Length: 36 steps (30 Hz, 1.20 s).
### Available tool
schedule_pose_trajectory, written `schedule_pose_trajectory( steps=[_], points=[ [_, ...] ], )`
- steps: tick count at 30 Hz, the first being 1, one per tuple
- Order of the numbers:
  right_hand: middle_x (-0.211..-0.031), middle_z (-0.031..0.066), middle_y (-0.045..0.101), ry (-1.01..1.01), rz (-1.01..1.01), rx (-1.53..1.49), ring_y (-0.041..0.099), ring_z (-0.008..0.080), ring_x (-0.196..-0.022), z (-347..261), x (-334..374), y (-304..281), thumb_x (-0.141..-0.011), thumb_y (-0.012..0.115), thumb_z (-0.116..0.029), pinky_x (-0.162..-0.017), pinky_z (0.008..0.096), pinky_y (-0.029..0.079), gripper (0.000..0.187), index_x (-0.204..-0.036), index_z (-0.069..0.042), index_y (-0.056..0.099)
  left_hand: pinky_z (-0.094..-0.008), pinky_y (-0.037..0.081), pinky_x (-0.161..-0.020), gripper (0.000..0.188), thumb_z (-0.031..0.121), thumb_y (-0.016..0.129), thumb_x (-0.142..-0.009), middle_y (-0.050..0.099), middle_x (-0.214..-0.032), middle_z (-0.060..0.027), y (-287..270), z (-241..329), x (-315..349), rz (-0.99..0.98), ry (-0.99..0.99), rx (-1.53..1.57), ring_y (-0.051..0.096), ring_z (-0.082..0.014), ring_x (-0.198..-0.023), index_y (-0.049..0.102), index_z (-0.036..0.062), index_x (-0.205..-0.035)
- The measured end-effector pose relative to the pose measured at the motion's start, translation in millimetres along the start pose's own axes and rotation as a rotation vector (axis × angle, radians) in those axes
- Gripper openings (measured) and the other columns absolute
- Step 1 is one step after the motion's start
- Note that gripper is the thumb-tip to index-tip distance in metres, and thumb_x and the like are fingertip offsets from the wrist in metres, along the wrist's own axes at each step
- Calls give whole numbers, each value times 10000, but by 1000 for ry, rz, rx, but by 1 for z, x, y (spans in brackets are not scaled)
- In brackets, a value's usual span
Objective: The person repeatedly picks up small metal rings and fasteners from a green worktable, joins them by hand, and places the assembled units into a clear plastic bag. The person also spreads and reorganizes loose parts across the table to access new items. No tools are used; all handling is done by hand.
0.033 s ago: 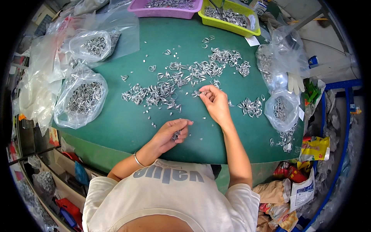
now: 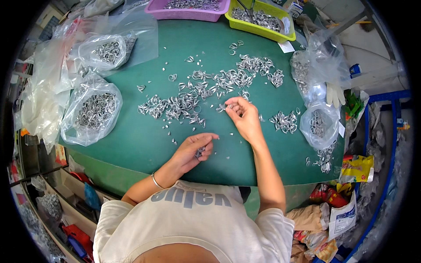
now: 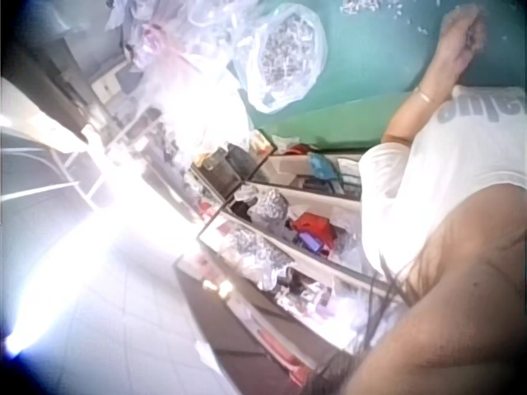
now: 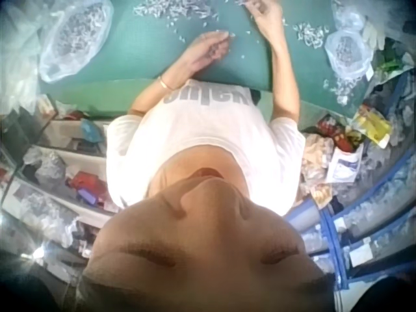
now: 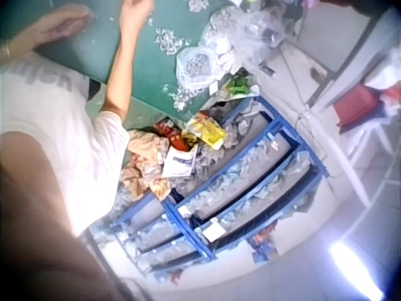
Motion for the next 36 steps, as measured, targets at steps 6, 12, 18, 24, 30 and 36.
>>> schedule_pose_trajectory(
  steps=[6,12,18,24,30,36],
  points=[
    [-762,-14,569,-128,11,-172,488,56,-683,-32,25,18,-769,644,37,-621,208,403,195,-957,-7,613,-183,338,-480,295,129,619,-868,569,-793,10,1,21,2,220,306,-177,457,-37,-600,577,26,-1141],
    [-813,87,609,-404,111,254,555,185,-756,-58,46,25,-705,665,65,-654,281,448,285,-975,-12,617,-177,387,-503,297,77,662,-822,602,-823,11,7,32,4,265,509,-496,489,-33,-601,604,11,-1106],
    [-817,91,593,-453,146,230,553,212,-755,-67,54,21,-706,652,78,-671,297,455,284,-972,-15,620,-181,423,-540,259,83,647,-834,642,-867,-19,14,31,10,281,640,-622,507,-35,-621,617,-12,-1073],
    [-842,92,571,-323,117,-20,546,158,-753,-62,59,20,-759,602,93,-668,263,450,242,-980,-3,617,-184,419,-534,241,79,605,-864,645,-876,-39,20,34,14,208,658,-617,502,-40,-617,606,-18,-1084],
    [-874,112,567,-297,160,-49,573,162,-739,-69,65,24,-788,566,103,-647,264,471,220,-989,21,608,-181,409,-540,272,68,595,-869,634,-893,-27,24,34,18,142,527,-396,493,-41,-630,591,-3,-1130],
    [-874,111,574,-539,262,246,588,190,-750,-85,75,25,-768,586,111,-659,272,479,219,-968,26,612,-190,421,-592,329,15,645,-813,599,-890,-1,30,40,25,161,644,-631,515,-55,-676,601,37,-1139]
  ],
)
Point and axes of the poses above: each hand's wrist, its own x-axis away from the middle knuckle, its own y-axis out of the palm, z = x × y, the point moved 4 cm from there along -x, towards the middle knuckle
